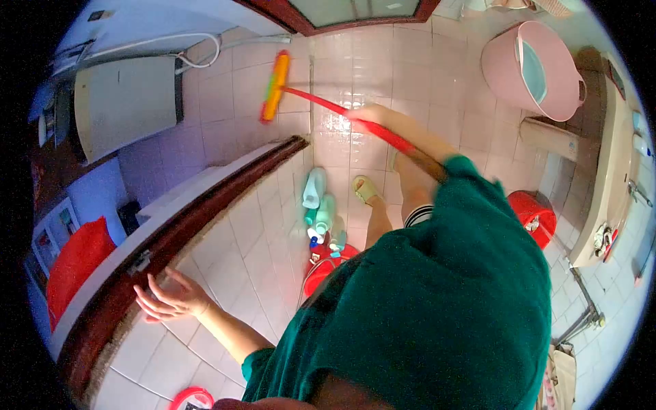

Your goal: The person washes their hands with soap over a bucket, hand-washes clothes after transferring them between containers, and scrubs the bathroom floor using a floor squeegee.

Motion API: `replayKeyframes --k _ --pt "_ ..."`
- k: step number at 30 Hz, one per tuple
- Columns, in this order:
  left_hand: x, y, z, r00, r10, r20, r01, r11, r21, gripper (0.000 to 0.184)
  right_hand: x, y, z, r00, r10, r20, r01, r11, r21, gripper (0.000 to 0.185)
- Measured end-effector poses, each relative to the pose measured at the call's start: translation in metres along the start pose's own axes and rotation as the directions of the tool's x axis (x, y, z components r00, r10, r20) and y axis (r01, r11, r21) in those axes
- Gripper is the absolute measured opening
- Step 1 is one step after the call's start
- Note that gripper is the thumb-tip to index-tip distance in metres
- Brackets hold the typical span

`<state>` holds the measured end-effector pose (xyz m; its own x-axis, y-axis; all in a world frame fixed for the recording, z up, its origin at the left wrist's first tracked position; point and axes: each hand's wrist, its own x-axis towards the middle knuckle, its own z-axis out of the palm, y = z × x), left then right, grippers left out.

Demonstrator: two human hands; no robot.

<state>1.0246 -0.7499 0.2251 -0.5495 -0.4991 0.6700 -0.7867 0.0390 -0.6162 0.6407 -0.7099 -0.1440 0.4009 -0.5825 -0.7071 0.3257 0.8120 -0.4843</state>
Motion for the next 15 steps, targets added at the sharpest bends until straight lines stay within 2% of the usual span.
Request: replayKeyframes --k 1,2,3,4,7,9,10,11,13,15 --pt "-0.001 0.003 0.007 1.000 0.005 -0.022 -0.005 1.000 0.021 0.031 -0.069 -0.003 0.006 0.994 -0.093 -0.059 0.094 0.996 0.011 0.028" --pt "0.000 0.005 0.009 1.000 0.000 -0.024 0.001 0.999 0.046 0.032 -0.122 0.009 0.005 0.969 0.068 -0.239 -0.043 0.993 0.107 0.025" --pt "0.000 0.005 0.009 1.000 0.005 -0.023 -0.004 0.999 0.034 0.032 -0.168 0.041 -0.012 0.971 0.104 -0.215 -0.051 0.970 0.238 0.022" --pt "0.001 0.007 0.009 1.000 0.013 -0.007 -0.013 0.999 0.043 0.032 -0.213 0.064 -0.013 0.926 0.209 -0.315 -0.072 0.915 0.397 0.018" --pt "0.001 0.006 0.010 1.000 0.011 0.012 -0.012 0.997 0.077 0.029 -0.310 0.077 -0.006 0.863 0.380 -0.333 -0.089 0.763 0.640 0.014" --pt "0.004 0.007 0.008 0.999 0.006 0.049 -0.010 0.995 0.096 0.028 -0.331 0.070 -0.017 0.822 0.459 -0.338 -0.102 0.701 0.705 0.015" --pt "0.006 0.009 0.006 0.999 0.007 0.053 -0.013 0.992 0.122 0.028 -0.337 0.053 -0.012 0.867 0.352 -0.351 -0.048 0.762 0.646 0.018" --pt "0.007 0.010 0.006 0.999 0.008 0.039 -0.012 0.993 0.114 0.028 -0.332 0.045 -0.014 0.869 0.343 -0.357 -0.033 0.759 0.651 0.018" --pt "0.008 0.010 0.006 0.998 0.002 0.061 -0.011 0.988 0.155 0.026 -0.316 0.032 -0.022 0.936 0.180 -0.302 -0.044 0.912 0.408 0.014" --pt "0.009 0.012 0.005 0.996 0.008 0.088 -0.023 0.985 0.172 0.026 -0.281 0.002 -0.022 0.965 0.096 -0.245 0.009 0.920 0.392 0.008"
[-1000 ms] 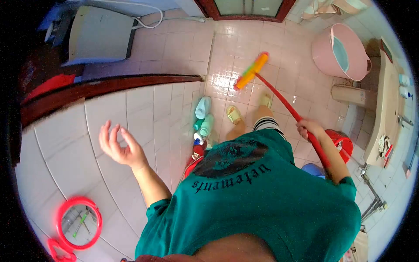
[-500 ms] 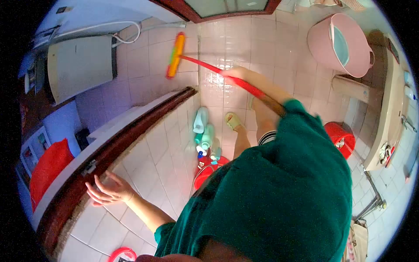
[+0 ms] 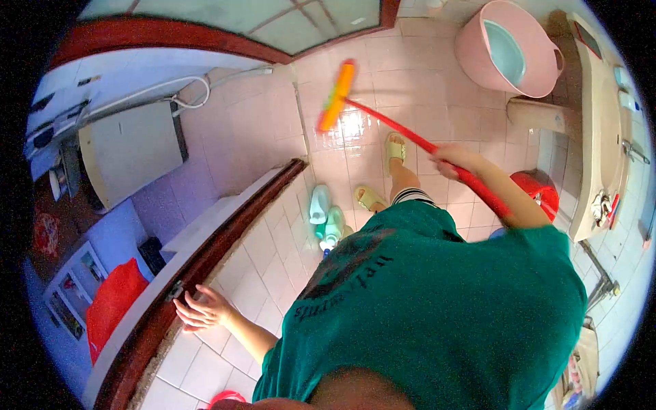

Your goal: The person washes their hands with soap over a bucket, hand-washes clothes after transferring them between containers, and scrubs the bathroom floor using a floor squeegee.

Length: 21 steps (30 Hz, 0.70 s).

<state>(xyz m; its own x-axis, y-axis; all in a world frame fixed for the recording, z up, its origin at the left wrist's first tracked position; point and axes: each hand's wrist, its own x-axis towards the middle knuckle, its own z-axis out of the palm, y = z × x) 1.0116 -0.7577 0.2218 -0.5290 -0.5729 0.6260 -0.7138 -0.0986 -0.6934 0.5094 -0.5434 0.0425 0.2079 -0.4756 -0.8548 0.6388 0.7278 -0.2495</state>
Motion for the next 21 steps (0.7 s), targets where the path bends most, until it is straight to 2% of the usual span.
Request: replayKeyframes --k 1,2,3,4,6,8,10,11,12,13,14,15,17,18,20,21 --pt "-0.001 0.001 0.000 1.000 0.011 0.000 -0.011 0.999 0.032 0.027 0.037 -0.006 0.003 1.000 -0.017 0.024 0.019 0.996 -0.090 0.013" --pt "-0.003 0.001 0.002 1.000 0.022 0.000 -0.022 0.998 0.064 0.029 0.074 -0.014 0.009 0.986 -0.092 0.138 0.108 0.987 -0.116 0.022" --pt "-0.003 0.000 0.003 0.999 0.039 -0.014 -0.037 0.996 0.085 0.029 0.139 -0.014 0.008 0.985 0.007 0.175 0.012 0.994 -0.106 0.022" --pt "-0.005 0.000 0.002 0.999 0.032 0.043 -0.036 0.992 0.121 0.031 0.162 -0.018 0.023 0.944 -0.223 0.242 0.232 0.973 -0.009 0.020" --pt "-0.008 -0.004 0.005 0.997 0.070 0.024 -0.072 0.993 0.098 0.034 0.196 -0.045 0.062 0.988 -0.133 0.072 0.148 0.948 -0.281 0.024" --pt "-0.003 -0.001 -0.001 0.993 0.106 0.048 -0.112 0.981 0.157 0.038 0.168 -0.044 0.041 0.987 -0.140 0.077 0.152 0.972 -0.179 0.025" --pt "-0.007 -0.002 0.000 0.991 0.068 0.118 -0.090 0.977 0.192 0.040 0.162 0.000 -0.032 0.903 -0.338 0.265 0.352 0.936 -0.007 0.027" --pt "-0.006 -0.002 0.003 0.994 0.061 0.086 -0.063 0.998 0.024 0.039 0.128 -0.003 -0.057 0.975 -0.138 0.175 0.170 0.967 -0.188 0.024" --pt "0.001 0.007 -0.006 0.992 0.039 0.116 -0.057 0.986 0.158 0.037 0.074 0.007 -0.065 0.987 -0.157 0.018 0.157 0.987 0.026 0.015" --pt "0.002 0.010 -0.005 0.993 -0.020 0.116 0.001 0.986 0.168 0.037 0.051 0.040 -0.097 0.989 -0.150 0.012 0.147 0.980 0.130 0.013" --pt "0.002 0.018 -0.002 0.990 -0.086 0.112 0.066 0.983 0.169 0.038 0.006 0.053 -0.103 0.993 -0.086 -0.083 0.101 0.976 0.193 0.009" --pt "0.014 0.036 -0.011 0.988 -0.123 0.094 0.107 0.981 0.159 0.042 -0.024 0.071 -0.108 0.980 0.017 -0.196 0.052 0.940 0.338 0.008" --pt "0.043 0.076 -0.018 0.988 -0.099 0.119 0.104 0.994 -0.041 0.042 -0.066 0.092 -0.109 0.963 0.082 -0.257 0.071 0.841 0.537 0.008" --pt "0.059 0.103 -0.019 0.990 -0.087 0.109 0.099 0.989 -0.110 0.042 -0.077 0.092 -0.110 0.961 0.067 -0.269 0.097 0.828 0.552 0.008" --pt "0.094 0.148 -0.006 0.996 -0.070 0.052 0.087 0.838 -0.539 0.040 -0.089 0.093 -0.109 0.953 -0.020 -0.303 0.189 0.820 0.540 0.009" --pt "0.115 0.174 -0.005 0.998 -0.064 -0.008 0.046 0.793 -0.608 0.042 -0.088 0.092 -0.111 0.948 -0.033 -0.317 0.213 0.803 0.556 0.009"
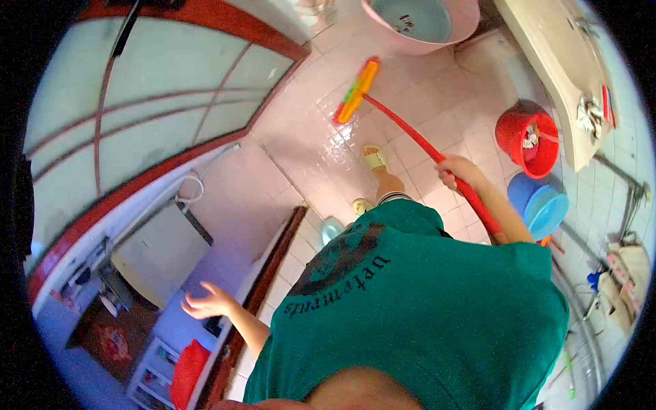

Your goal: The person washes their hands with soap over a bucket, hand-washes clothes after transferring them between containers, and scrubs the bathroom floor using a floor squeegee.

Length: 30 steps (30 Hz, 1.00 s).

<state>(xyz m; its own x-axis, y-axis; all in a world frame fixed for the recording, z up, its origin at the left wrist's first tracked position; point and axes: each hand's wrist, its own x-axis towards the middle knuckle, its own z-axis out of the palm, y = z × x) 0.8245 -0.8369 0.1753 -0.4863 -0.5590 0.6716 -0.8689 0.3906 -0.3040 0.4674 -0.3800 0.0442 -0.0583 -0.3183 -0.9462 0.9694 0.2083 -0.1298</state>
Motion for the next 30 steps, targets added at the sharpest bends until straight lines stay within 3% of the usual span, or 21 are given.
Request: replayKeyframes --k 2,3,4,5,6,8,9,11,13,14,16,18,20,22,23,25,29,30 --pt "0.051 0.055 0.025 0.994 0.071 -0.084 -0.086 0.977 -0.195 0.043 0.023 -0.013 -0.003 0.977 -0.180 0.117 0.180 0.984 0.015 0.013" --pt "0.077 0.088 0.032 0.988 0.092 -0.127 -0.127 0.944 -0.304 0.042 0.055 -0.020 -0.016 0.938 -0.261 0.229 0.283 0.956 -0.071 0.024" --pt "0.103 0.121 0.037 0.974 0.138 -0.181 -0.204 0.883 -0.424 0.042 0.072 -0.041 -0.002 0.943 -0.281 0.176 0.277 0.960 0.046 0.033" --pt "0.128 0.155 0.040 0.956 0.171 -0.239 -0.276 0.800 -0.532 0.042 0.086 -0.066 0.009 0.906 -0.302 0.296 0.311 0.950 0.017 0.034" --pt "0.149 0.189 0.038 0.936 0.204 -0.287 -0.340 0.739 -0.582 0.043 0.104 -0.087 0.020 0.931 -0.292 0.220 0.321 0.941 -0.110 0.033" --pt "0.190 0.249 0.026 0.886 0.256 -0.386 -0.457 0.621 -0.637 0.044 0.197 -0.095 0.014 0.914 -0.334 0.231 0.331 0.942 0.053 0.033" --pt "0.209 0.273 0.020 0.857 0.281 -0.433 -0.512 0.568 -0.645 0.046 0.188 -0.084 0.013 0.915 -0.341 0.213 0.330 0.940 0.087 0.033" --pt "0.239 0.310 0.012 0.869 0.201 -0.453 -0.492 0.460 -0.739 0.048 0.150 -0.060 0.020 0.926 -0.374 0.059 0.378 0.923 -0.078 0.041" --pt "0.267 0.328 0.018 0.855 0.232 -0.463 -0.509 0.545 -0.666 0.050 0.118 -0.002 0.006 0.904 -0.419 0.089 0.405 0.903 0.143 0.037" --pt "0.284 0.333 0.025 0.850 0.237 -0.470 -0.519 0.531 -0.670 0.050 0.111 0.035 -0.013 0.954 -0.297 0.033 0.285 0.938 0.197 0.032" --pt "0.305 0.350 0.041 0.888 0.324 -0.327 -0.456 0.518 -0.723 0.053 0.073 0.119 -0.028 0.970 -0.243 -0.027 0.242 0.935 0.258 0.029" --pt "0.310 0.367 0.045 0.885 0.377 -0.275 -0.447 0.518 -0.729 0.053 0.021 0.189 -0.021 0.981 -0.143 -0.133 0.191 0.839 0.510 0.014" --pt "0.317 0.378 0.045 0.872 0.432 -0.231 -0.447 0.505 -0.738 0.055 -0.031 0.227 -0.004 0.972 -0.008 -0.235 0.168 0.724 0.669 0.011" --pt "0.325 0.388 0.045 0.851 0.524 0.006 -0.469 0.766 -0.440 0.053 -0.051 0.260 -0.005 0.966 0.003 -0.260 0.196 0.649 0.735 0.010" --pt "0.329 0.391 0.042 0.849 0.528 -0.011 -0.473 0.751 -0.461 0.053 -0.058 0.269 -0.003 0.963 0.022 -0.269 0.205 0.590 0.781 0.010" --pt "0.337 0.395 0.035 0.813 0.550 0.192 -0.462 0.810 -0.361 0.050 -0.065 0.276 0.011 0.963 -0.011 -0.269 0.233 0.535 0.812 0.012" --pt "0.347 0.389 0.048 0.774 0.632 0.044 -0.552 0.707 -0.442 0.050 -0.066 0.271 0.041 0.968 -0.126 -0.218 0.251 0.426 0.869 0.013" --pt "0.350 0.390 0.048 0.747 0.652 0.130 -0.551 0.717 -0.428 0.057 -0.057 0.268 0.043 0.964 -0.143 -0.226 0.266 0.414 0.871 0.013"
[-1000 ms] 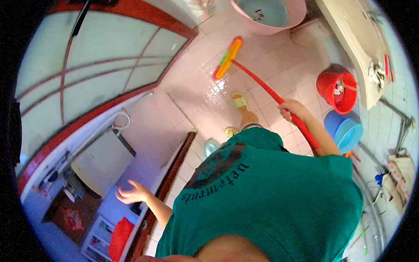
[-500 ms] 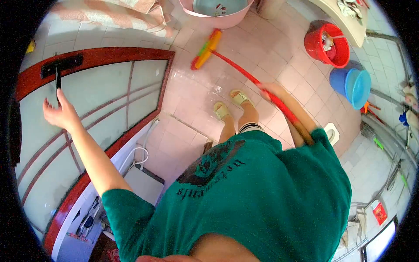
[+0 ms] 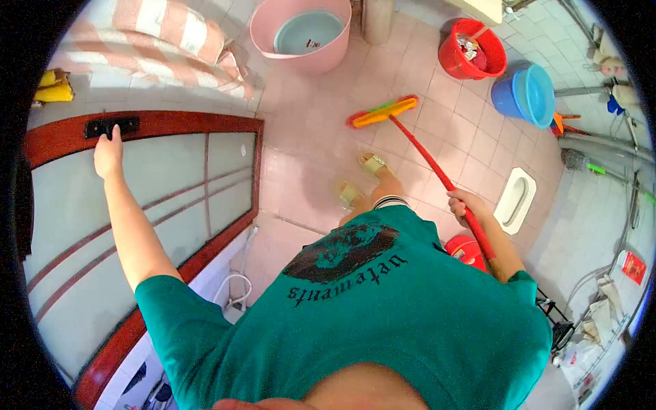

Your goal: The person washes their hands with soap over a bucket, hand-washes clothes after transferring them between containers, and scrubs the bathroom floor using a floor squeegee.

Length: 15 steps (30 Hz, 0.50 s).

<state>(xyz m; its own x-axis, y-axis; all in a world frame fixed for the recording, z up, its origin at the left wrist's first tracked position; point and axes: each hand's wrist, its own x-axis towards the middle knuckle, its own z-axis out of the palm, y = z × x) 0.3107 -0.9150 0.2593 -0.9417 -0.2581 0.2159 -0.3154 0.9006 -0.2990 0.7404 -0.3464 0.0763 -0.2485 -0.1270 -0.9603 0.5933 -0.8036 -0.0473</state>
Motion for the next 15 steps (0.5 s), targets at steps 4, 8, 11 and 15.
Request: replayKeyframes --k 4,8,11,15 --pt "-0.005 0.005 0.000 0.998 -0.010 -0.061 0.007 0.999 -0.044 0.048 0.047 0.001 0.035 0.963 -0.020 0.270 0.074 0.978 -0.192 0.017" --pt "-0.014 0.009 -0.001 0.994 -0.052 -0.092 0.047 0.997 -0.063 0.045 0.125 -0.026 0.103 0.903 -0.115 0.414 0.315 0.832 -0.457 0.033" --pt "-0.018 0.011 0.004 0.979 -0.083 -0.186 0.070 0.995 -0.076 0.044 0.192 -0.056 0.119 0.927 -0.100 0.361 0.284 0.815 -0.505 0.031" --pt "-0.011 0.005 0.013 0.982 -0.091 -0.166 0.083 0.995 -0.059 0.046 0.158 -0.090 0.080 0.923 -0.187 0.337 0.349 0.777 -0.524 0.033"
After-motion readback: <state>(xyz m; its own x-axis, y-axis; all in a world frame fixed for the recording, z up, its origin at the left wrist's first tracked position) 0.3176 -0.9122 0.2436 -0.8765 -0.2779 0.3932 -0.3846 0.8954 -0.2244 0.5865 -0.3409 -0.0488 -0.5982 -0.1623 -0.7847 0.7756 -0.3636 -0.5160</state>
